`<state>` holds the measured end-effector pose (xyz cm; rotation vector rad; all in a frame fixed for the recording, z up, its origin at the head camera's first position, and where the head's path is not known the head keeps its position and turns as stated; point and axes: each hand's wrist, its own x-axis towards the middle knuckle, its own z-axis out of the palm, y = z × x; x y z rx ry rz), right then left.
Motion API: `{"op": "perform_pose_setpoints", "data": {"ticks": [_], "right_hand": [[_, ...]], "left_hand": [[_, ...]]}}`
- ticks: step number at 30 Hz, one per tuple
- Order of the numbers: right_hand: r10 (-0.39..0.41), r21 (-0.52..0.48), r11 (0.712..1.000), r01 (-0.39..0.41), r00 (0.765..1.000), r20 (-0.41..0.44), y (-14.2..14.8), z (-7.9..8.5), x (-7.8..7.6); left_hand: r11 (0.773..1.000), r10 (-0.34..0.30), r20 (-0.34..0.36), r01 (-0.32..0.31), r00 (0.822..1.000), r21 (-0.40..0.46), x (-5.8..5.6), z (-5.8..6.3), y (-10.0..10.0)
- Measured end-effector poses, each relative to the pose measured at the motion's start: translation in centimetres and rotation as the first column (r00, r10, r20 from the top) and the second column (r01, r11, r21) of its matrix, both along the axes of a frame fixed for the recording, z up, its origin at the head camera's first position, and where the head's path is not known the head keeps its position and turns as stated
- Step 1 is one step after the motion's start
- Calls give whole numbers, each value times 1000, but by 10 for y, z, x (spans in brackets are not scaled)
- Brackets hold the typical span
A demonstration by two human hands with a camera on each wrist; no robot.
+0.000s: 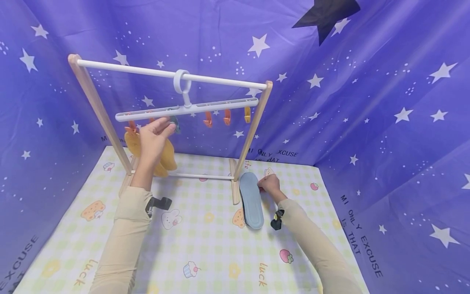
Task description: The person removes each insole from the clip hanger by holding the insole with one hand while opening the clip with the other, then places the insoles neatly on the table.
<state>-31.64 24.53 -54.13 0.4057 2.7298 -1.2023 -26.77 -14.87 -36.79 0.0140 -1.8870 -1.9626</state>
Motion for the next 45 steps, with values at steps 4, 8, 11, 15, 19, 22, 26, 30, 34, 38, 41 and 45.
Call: {"op": "perform_pose_setpoints", "data": {"ticks": [4,8,11,15,19,22,26,30,34,38,41,45], "right_hand": [[-5,3,1000,5,1000,7,0,-1,0],[-18,-12,1000,18,1000,11,0,-3,-2],[-23,-6,1000,23,1000,11,1,-5,-3],[-21,28,999,21,1000,10,2,-6,-4],[-21,75,997,21,1000,-7,0,-6,-3],[-19,110,994,21,1000,-18,-1,-4,-2],[-30,95,995,31,1000,-8,-3,-2,-1],[-54,53,997,53,998,19,-3,-1,-2],[-61,63,996,59,998,25,-4,0,-1],[-59,64,996,57,998,17,-4,0,0],[-70,51,996,69,997,19,-4,1,1],[-90,62,994,88,996,29,-5,1,0]], "left_hand": [[1000,-2,7,2,1000,7,0,0,1],[1000,-3,8,3,1000,25,-1,-1,1],[1000,-3,4,3,1000,30,-1,-1,2],[1000,-5,2,5,1000,25,-1,0,2],[1000,-8,2,8,1000,28,0,1,1],[999,-8,5,8,1000,34,1,1,0],[1000,-9,17,8,1000,26,1,2,-1],[1000,-16,18,16,1000,6,1,2,0],[1000,-26,23,26,999,8,2,3,0],[1000,-21,35,21,999,-1,1,1,0],[1000,-17,39,18,999,-11,0,1,-1],[1000,-14,41,15,999,-18,1,1,-2]]}}
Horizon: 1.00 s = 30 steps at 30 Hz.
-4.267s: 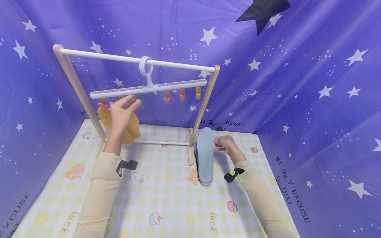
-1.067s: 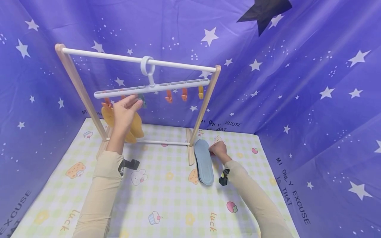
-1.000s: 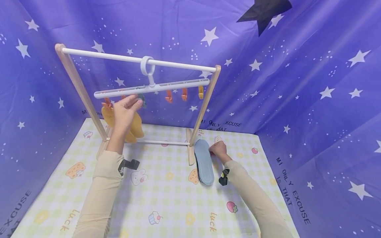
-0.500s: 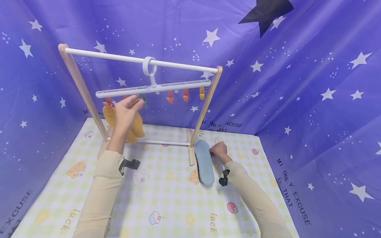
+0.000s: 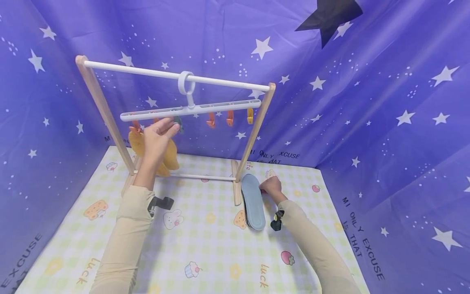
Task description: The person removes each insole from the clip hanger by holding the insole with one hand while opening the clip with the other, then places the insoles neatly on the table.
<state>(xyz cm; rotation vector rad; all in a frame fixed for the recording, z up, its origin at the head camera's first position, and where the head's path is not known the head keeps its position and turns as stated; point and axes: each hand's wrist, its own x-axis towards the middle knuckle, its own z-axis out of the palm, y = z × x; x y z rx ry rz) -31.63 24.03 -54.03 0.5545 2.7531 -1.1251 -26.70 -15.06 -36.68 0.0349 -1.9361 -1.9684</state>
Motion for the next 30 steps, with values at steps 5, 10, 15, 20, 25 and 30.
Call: {"op": "perform_pose_setpoints", "data": {"ticks": [5,10,15,20,25,30], "right_hand": [[-6,4,1000,6,1000,8,-1,0,-1],[6,-5,1000,-6,1000,-13,-2,2,1],[23,-18,1000,-24,998,-59,-1,0,4],[31,-22,999,-34,993,-114,-3,-1,6],[58,-52,996,-68,982,-180,-11,0,8],[94,-91,988,-121,961,-260,-24,5,13]], "left_hand": [[1000,-5,12,5,1000,1,0,0,-1],[1000,-15,33,15,999,1,1,0,-2],[1000,-18,35,18,999,23,1,-3,-2],[1000,-8,10,8,1000,16,4,-6,-5],[994,38,-59,-31,998,107,11,-8,-10],[961,179,-136,-144,974,235,17,-8,-17]]}}
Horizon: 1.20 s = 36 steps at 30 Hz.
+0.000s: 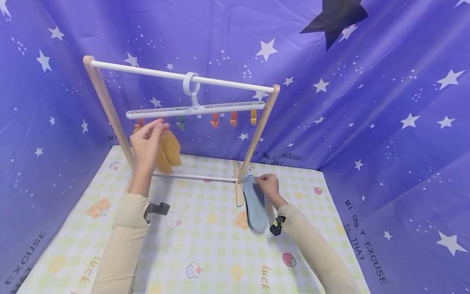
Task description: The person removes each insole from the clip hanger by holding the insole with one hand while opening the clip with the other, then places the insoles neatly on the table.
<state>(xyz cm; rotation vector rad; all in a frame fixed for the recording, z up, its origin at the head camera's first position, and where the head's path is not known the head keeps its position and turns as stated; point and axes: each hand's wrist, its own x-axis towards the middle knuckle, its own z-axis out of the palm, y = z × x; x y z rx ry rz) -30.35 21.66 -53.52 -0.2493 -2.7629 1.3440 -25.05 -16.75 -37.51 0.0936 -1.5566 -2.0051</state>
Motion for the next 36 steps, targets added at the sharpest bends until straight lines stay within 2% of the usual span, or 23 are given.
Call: {"op": "perform_pose_setpoints", "data": {"ticks": [4,7,9,12,15,18,22,28,33,36], "right_hand": [[44,-36,998,-45,998,-36,-13,4,5],[89,-66,993,-94,993,-74,-23,8,8],[126,-86,987,-136,986,-109,-30,13,11],[187,-126,970,-208,969,-161,-43,21,15],[236,-172,948,-268,954,-187,-57,30,17],[278,-225,920,-321,939,-202,-71,41,18],[323,-297,874,-384,917,-236,-90,58,17],[355,-374,813,-445,889,-288,-116,82,14],[388,-412,767,-492,867,-313,-137,99,13],[403,-426,752,-503,862,-307,-150,107,13]], "left_hand": [[988,152,-8,-152,988,11,1,0,-6],[970,239,29,-237,971,-59,1,0,-11],[958,269,57,-261,961,-123,1,-1,-13],[952,261,109,-238,959,-193,0,-2,-15],[950,220,144,-178,965,-257,-1,-4,-16],[945,176,155,-122,972,-304,-3,-4,-17],[936,150,157,-89,976,-341,-7,-3,-18],[928,143,170,-72,975,-365,-11,-2,-19],[936,108,198,-33,974,-351,-11,0,-21],[952,63,204,3,977,-306,-11,0,-24]]}}
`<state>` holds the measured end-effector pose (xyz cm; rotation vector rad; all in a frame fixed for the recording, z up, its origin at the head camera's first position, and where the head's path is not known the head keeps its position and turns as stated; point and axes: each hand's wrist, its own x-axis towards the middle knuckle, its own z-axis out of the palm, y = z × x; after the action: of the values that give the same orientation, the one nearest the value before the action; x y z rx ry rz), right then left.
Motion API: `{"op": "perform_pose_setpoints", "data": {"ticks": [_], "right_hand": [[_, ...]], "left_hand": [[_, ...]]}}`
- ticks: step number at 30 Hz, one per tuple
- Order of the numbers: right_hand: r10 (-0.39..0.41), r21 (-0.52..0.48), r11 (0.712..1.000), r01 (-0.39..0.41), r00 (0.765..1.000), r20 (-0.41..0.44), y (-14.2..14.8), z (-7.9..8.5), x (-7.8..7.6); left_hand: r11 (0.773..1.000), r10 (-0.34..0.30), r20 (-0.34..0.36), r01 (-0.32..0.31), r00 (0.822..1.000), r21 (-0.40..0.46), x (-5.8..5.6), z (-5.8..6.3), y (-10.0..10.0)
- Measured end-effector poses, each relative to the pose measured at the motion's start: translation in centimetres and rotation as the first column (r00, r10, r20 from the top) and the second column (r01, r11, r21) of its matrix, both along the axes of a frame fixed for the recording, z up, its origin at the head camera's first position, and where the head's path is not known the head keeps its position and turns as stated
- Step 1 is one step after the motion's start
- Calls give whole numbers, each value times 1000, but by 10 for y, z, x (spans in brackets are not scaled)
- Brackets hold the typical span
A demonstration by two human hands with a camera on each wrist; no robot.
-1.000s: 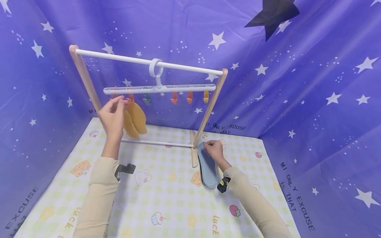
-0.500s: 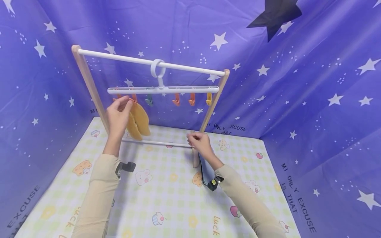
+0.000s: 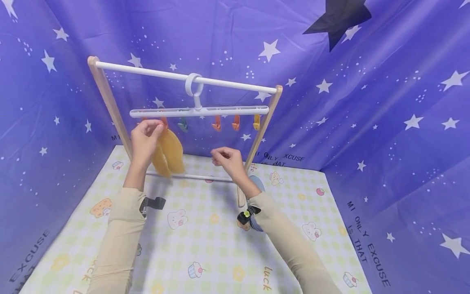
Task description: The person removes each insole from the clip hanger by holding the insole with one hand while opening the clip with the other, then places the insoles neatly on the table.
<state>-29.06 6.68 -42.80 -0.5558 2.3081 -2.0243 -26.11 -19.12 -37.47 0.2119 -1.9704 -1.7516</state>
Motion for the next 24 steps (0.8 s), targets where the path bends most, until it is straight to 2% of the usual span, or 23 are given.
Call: {"op": "perform_pose_setpoints", "data": {"ticks": [4,14,19,24], "right_hand": [[12,-10,1000,-12,1000,21,-16,9,-1],[82,-110,991,-72,992,92,-50,18,-7],[105,-81,992,-96,989,106,-62,18,-10],[136,-19,991,-135,988,75,-70,16,-12]], "left_hand": [[997,-31,-5,32,999,70,2,1,-4],[990,-93,61,86,994,110,9,5,-8],[980,-118,30,111,993,163,11,7,-11],[973,-127,-3,125,992,195,14,9,-12]]}}
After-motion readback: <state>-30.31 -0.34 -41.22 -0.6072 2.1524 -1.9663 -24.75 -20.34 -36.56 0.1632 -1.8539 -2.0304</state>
